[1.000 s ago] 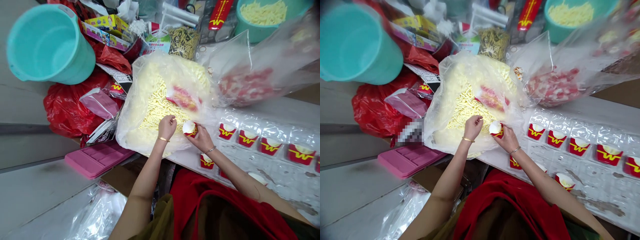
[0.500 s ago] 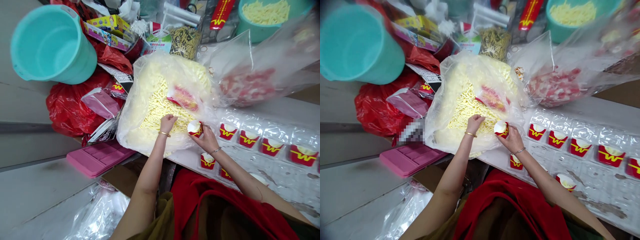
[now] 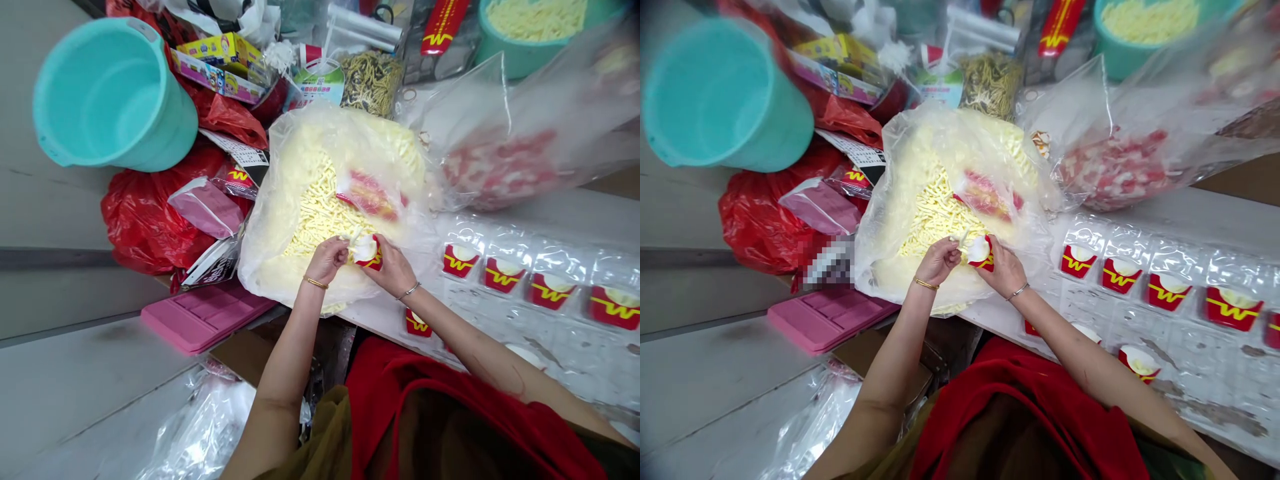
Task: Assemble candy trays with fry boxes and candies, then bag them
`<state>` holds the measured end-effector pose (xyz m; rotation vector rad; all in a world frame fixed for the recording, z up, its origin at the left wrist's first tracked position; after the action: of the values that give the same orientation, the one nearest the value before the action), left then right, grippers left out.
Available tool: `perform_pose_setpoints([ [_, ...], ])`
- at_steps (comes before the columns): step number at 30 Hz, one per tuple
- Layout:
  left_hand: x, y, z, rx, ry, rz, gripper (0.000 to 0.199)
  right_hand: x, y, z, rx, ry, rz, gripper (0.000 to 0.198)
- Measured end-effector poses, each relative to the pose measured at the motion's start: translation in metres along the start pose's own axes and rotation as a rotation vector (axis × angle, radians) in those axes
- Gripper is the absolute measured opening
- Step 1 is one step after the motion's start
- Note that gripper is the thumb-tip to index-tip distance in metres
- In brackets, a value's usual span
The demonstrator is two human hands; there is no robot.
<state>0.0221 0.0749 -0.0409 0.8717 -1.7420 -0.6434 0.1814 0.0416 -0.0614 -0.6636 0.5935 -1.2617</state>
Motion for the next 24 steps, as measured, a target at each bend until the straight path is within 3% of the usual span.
perform_pose_setpoints([
  [4, -0.002, -0.001, -0.006, -0.430, 0.116, -0.152, 0.021, -0.004, -0.007, 0.003, -0.029, 0.019, -0.003, 0.072],
  [6, -0.002, -0.001, -0.009, -0.510, 0.125, -0.182, 0.021, -0.001, -0.007, 0.006, -0.028, 0.026, -0.009, 0.072],
  [12, 0.000, 0.000, -0.009, -0.217, 0.016, -0.032, 0.023, 0.008, 0.005, 0.011, 0.015, 0.055, -0.018, 0.077],
  [15, 0.001, -0.001, -0.002, -0.068, 0.020, 0.023, 0.026, 0.008, 0.009, 0.009, 0.012, 0.048, -0.020, 0.078],
  [24, 0.005, -0.001, 0.006, 0.075, 0.018, 0.075, 0.024, 0.004, 0.004, 0.005, -0.012, 0.063, 0.017, 0.077],
])
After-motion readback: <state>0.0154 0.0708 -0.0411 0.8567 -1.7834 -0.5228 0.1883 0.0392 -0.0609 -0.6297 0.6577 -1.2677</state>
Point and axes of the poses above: each hand's wrist, its own x-axis away from the middle knuckle, its own z-axis out of the back of the hand, y = z × x, the point moved 4 cm from there along -x, towards the middle knuckle, and after that the axes turned 2 degrees about -y, right-handed, at the moved point
